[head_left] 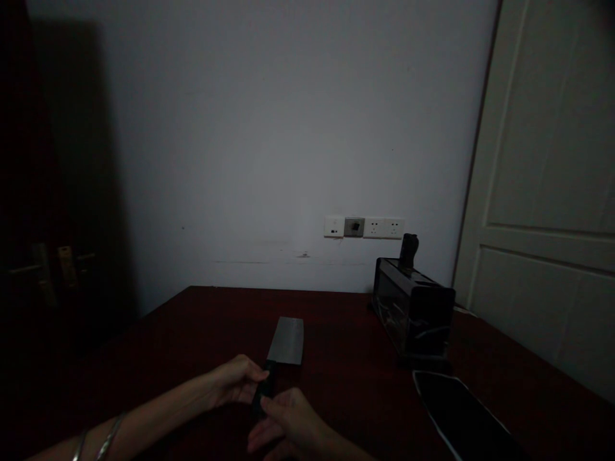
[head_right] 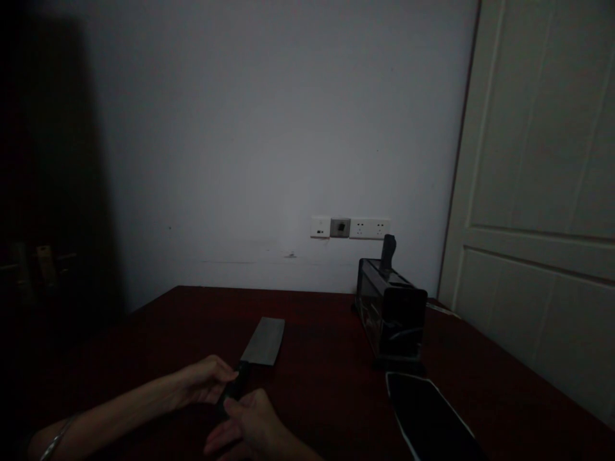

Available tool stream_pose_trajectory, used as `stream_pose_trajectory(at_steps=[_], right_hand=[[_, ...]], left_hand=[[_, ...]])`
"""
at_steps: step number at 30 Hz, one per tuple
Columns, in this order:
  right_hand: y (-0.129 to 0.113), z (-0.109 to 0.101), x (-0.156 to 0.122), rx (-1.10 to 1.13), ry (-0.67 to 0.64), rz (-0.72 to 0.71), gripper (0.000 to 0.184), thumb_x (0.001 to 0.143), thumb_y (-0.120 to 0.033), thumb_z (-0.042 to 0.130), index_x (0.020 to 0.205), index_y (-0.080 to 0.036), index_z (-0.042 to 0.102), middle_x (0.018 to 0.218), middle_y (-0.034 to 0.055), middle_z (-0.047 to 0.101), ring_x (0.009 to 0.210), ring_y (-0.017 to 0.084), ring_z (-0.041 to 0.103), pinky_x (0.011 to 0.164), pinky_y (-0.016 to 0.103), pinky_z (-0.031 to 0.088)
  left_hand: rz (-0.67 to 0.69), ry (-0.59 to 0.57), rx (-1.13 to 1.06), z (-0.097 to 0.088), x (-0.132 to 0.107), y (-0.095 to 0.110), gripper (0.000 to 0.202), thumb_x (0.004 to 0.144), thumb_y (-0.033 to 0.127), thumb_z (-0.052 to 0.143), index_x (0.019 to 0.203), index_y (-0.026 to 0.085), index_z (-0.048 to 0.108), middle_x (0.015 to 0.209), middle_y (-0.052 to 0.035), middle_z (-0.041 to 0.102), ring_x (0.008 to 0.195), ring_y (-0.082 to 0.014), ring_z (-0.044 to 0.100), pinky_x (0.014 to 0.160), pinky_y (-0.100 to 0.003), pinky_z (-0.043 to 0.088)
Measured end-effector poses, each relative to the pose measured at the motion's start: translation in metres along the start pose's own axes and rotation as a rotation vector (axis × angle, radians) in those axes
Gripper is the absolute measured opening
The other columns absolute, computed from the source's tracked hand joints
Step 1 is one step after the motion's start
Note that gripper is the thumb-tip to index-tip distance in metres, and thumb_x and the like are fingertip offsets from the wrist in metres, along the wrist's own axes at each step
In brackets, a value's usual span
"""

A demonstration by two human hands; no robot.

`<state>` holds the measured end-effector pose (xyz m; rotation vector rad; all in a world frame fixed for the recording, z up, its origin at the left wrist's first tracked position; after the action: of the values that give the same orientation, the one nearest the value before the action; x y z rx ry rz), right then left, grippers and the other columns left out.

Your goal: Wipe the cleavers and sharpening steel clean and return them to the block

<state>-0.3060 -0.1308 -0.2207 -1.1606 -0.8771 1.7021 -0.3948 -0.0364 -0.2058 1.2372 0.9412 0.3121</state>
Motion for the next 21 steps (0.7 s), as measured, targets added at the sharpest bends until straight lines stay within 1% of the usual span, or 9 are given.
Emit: stream_pose_trajectory(at_steps=[1,3,6,8,11,14,16,18,21], right_hand=[[0.001,-0.001,0.001,0.003,0.000,0.000,0.040,0.086,-0.038,0.048,0.106,-0.007,0.030,0.064,0.0084,0.066,0.056,0.019,0.066,0.047,0.026,0.048],[0.003,-0.001,0.002,0.009,-0.008,-0.004,0.039,0.087,-0.039,0.047,0.105,-0.008,0.031,0.064,0.0079,0.066,0.057,0.019,0.066,0.048,0.026,0.048],[0.005,-0.002,0.003,0.011,-0.028,0.002,0.032,0.091,-0.034,0.041,0.106,-0.008,0.030,0.066,0.0083,0.067,0.057,0.017,0.066,0.048,0.025,0.048],[0.006,-0.003,0.003,0.014,-0.036,0.001,0.030,0.092,-0.032,0.038,0.106,-0.007,0.029,0.068,0.0091,0.067,0.057,0.017,0.066,0.048,0.024,0.048],[0.007,-0.004,0.004,0.014,-0.031,0.002,0.028,0.092,-0.030,0.037,0.106,-0.007,0.030,0.068,0.0093,0.067,0.058,0.017,0.067,0.049,0.026,0.048],[0.008,-0.002,0.006,0.013,-0.046,0.010,0.026,0.092,-0.031,0.038,0.103,-0.008,0.034,0.066,0.0091,0.066,0.058,0.018,0.067,0.050,0.027,0.049],[0.007,-0.001,0.005,0.019,-0.039,0.009,0.028,0.090,-0.033,0.040,0.102,-0.008,0.035,0.066,0.0090,0.066,0.058,0.019,0.067,0.049,0.028,0.049],[0.004,-0.001,0.004,0.020,-0.017,0.008,0.031,0.089,-0.035,0.042,0.103,-0.009,0.034,0.066,0.0095,0.067,0.058,0.020,0.067,0.047,0.027,0.049],[0.001,0.001,0.000,0.007,-0.010,0.010,0.027,0.091,-0.031,0.038,0.104,-0.008,0.032,0.066,0.0098,0.067,0.058,0.019,0.067,0.046,0.025,0.048]], left_hand=[[0.001,-0.005,0.012,0.000,-0.001,0.001,0.034,0.048,0.036,0.079,0.053,0.011,0.056,0.050,0.0006,0.053,0.047,-0.0088,0.050,0.053,-0.022,0.044],[0.009,-0.015,0.060,0.000,-0.002,0.003,0.035,0.048,0.038,0.079,0.053,0.011,0.057,0.051,-0.0005,0.055,0.047,-0.0093,0.051,0.052,-0.022,0.044],[0.019,-0.023,0.187,0.000,-0.005,0.006,0.038,0.051,0.044,0.076,0.053,0.010,0.059,0.053,-0.0033,0.058,0.047,-0.0097,0.053,0.051,-0.023,0.044],[0.023,0.002,0.291,-0.002,-0.006,0.008,0.042,0.052,0.050,0.073,0.053,0.010,0.060,0.052,-0.0036,0.058,0.044,-0.0095,0.051,0.046,-0.022,0.043],[0.047,0.052,0.490,-0.004,-0.006,0.011,0.050,0.052,0.061,0.067,0.049,0.012,0.057,0.047,-0.0020,0.055,0.038,-0.0099,0.048,0.037,-0.022,0.039],[0.082,0.106,0.708,-0.003,-0.010,0.016,0.055,0.055,0.068,0.059,0.047,0.014,0.051,0.044,-0.0009,0.051,0.033,-0.0097,0.043,0.032,-0.023,0.035],[0.097,0.153,0.819,-0.001,-0.014,0.020,0.056,0.061,0.069,0.053,0.048,0.015,0.049,0.043,-0.0007,0.049,0.031,-0.0097,0.041,0.031,-0.023,0.034],[0.101,0.225,0.886,0.001,-0.019,0.024,0.055,0.066,0.068,0.047,0.051,0.016,0.049,0.042,-0.0007,0.048,0.030,-0.0104,0.040,0.032,-0.024,0.033],[0.162,0.318,0.972,0.002,-0.021,0.030,0.051,0.069,0.064,0.045,0.050,0.016,0.048,0.041,-0.0015,0.048,0.032,-0.0110,0.042,0.033,-0.022,0.030]])
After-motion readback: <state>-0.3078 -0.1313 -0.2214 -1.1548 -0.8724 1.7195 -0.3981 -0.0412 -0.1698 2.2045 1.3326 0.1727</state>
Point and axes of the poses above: each hand's wrist, its own x-axis towards the middle knuckle, its own z-axis out of the palm, y = z × x, the point moved 5 cm from there along x, towards the middle knuckle
